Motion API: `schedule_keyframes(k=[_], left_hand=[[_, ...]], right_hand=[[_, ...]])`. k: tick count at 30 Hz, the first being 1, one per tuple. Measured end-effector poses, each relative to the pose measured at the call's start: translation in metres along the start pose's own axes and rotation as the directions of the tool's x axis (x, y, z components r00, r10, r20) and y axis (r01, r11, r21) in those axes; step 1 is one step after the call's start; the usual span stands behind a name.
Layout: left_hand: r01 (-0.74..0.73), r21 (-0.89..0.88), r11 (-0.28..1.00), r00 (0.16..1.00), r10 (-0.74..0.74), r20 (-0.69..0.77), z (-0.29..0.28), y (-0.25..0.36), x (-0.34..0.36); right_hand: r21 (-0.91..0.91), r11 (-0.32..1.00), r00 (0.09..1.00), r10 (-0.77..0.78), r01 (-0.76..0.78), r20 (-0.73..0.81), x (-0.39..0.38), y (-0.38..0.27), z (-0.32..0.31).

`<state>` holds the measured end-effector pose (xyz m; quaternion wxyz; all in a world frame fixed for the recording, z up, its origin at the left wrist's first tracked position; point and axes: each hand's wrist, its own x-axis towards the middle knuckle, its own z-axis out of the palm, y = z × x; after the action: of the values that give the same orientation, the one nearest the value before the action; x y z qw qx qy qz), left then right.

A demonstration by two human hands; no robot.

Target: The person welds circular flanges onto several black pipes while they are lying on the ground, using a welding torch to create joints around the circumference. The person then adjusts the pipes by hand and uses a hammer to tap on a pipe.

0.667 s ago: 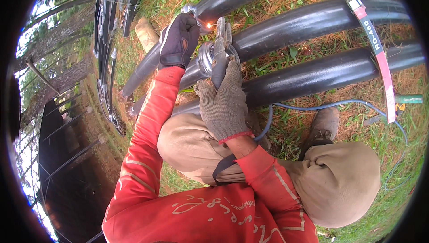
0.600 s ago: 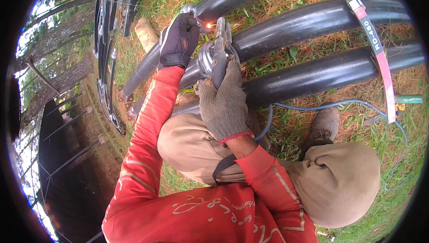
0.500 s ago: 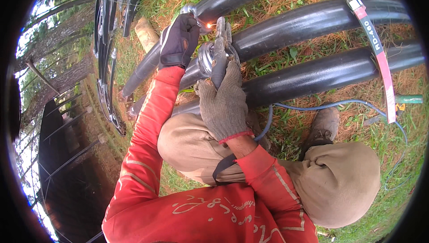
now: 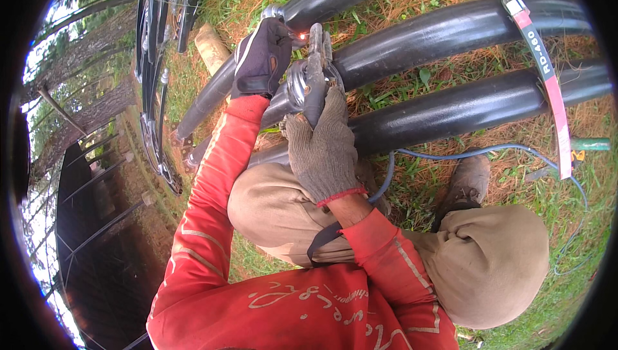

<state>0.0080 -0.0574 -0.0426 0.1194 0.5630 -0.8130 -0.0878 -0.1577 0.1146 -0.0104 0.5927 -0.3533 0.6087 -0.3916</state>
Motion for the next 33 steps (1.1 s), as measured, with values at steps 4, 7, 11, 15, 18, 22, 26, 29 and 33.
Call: schedule_keyframes(k=[4, 7, 11, 15, 18, 22, 26, 29, 33], left_hand=[[0.015, 0.136, 0.991, 1.0, -0.016, 0.004, 0.0, -0.001, -0.001], [0.014, 0.233, 0.972, 1.0, -0.012, -0.006, 0.001, -0.003, 0.0], [-0.061, 0.223, 0.973, 0.996, 0.074, -0.05, -0.001, 0.006, -0.002], [0.014, 0.185, 0.983, 1.0, -0.013, -0.003, -0.002, 0.001, -0.002], [0.068, 0.222, 0.973, 0.998, -0.07, 0.003, 0.003, 0.003, 0.004], [0.033, 0.073, 0.997, 0.999, -0.032, -0.015, 0.001, -0.004, -0.001], [0.075, 0.099, 0.992, 0.997, -0.075, -0.001, 0.002, -0.002, -0.001], [0.082, 0.099, 0.992, 0.997, -0.082, -0.005, 0.001, 0.001, 0.0], [0.077, 0.037, 0.996, 0.997, -0.077, -0.003, 0.001, -0.001, -0.001]], right_hand=[[0.009, 0.996, 0.994, 0.088, -0.089, 0.065, 0.002, -0.004, -0.002], [0.009, 0.997, 0.995, 0.079, -0.079, 0.062, 0.001, -0.004, -0.001], [-0.042, 0.998, 0.997, -0.042, 0.04, -0.058, 0.002, 0.009, 0.005], [-0.023, 0.999, 0.999, -0.023, 0.022, -0.024, 0.002, 0.003, 0.005], [-0.063, 0.997, 0.995, -0.044, 0.039, -0.085, -0.001, -0.005, 0.003], [0.0, 0.999, 0.999, 0.038, -0.038, -0.03, -0.002, -0.01, -0.003], [-0.003, 0.998, 0.998, 0.065, -0.065, 0.017, 0.001, -0.009, -0.003], [0.005, 0.998, 0.998, 0.061, -0.061, 0.032, 0.0, -0.004, 0.001], [0.016, 0.999, 0.999, 0.038, -0.039, 0.027, 0.001, -0.001, 0.001]])
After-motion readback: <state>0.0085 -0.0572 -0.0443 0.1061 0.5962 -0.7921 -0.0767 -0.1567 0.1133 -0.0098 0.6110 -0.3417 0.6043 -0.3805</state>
